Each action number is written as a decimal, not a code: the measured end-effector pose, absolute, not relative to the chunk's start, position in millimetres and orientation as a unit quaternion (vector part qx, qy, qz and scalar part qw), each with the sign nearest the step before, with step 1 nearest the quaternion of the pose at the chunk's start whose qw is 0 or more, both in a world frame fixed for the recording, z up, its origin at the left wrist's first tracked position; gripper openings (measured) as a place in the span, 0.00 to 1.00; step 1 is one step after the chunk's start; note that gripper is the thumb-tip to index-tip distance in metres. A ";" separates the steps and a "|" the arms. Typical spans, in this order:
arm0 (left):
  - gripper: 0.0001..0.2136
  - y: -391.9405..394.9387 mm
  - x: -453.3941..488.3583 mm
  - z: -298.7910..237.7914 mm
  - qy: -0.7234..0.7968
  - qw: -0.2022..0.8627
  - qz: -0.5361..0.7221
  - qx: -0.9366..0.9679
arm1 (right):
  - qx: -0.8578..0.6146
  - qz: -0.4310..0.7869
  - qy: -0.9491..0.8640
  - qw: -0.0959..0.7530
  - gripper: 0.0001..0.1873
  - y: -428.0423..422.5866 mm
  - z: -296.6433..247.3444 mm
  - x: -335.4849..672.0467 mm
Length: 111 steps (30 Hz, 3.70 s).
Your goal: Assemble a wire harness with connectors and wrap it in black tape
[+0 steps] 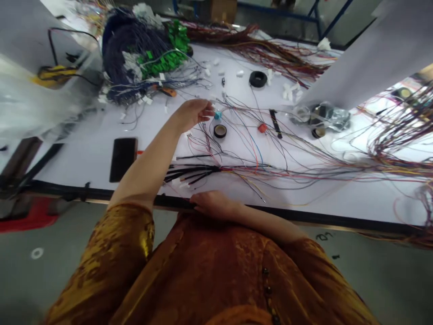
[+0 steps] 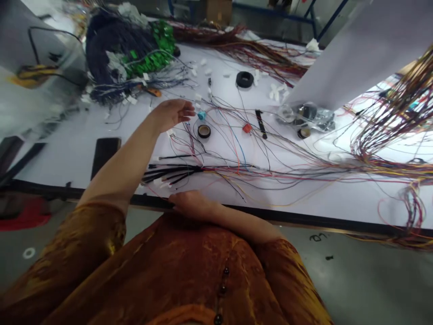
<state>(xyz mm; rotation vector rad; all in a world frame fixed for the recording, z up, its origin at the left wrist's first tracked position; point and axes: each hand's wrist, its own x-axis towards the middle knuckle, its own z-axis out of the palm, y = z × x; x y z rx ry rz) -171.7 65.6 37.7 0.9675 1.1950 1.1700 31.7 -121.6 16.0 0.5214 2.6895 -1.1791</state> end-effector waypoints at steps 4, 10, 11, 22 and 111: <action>0.08 98.3 -180.1 21.7 0.549 0.597 0.446 0.378 | 0.141 -0.476 0.867 0.043 0.11 -116.9 29.7 13.1; 0.18 140.3 -205.4 20.7 0.673 0.494 0.303 0.460 | 0.063 -0.699 0.712 0.003 0.09 -105.3 28.4 5.4; 0.16 151.5 -206.3 22.9 0.700 0.442 0.285 0.483 | 0.056 -0.740 0.670 0.008 0.09 -103.9 25.4 6.3; 0.10 327.0 -98.4 1.9 0.669 0.185 0.321 0.644 | 0.135 -0.924 0.351 -0.076 0.23 -42.2 28.1 56.8; 0.07 -232.4 -145.5 1.1 0.706 0.330 0.555 0.290 | 0.252 -0.401 0.866 -0.160 0.09 -123.8 5.7 28.1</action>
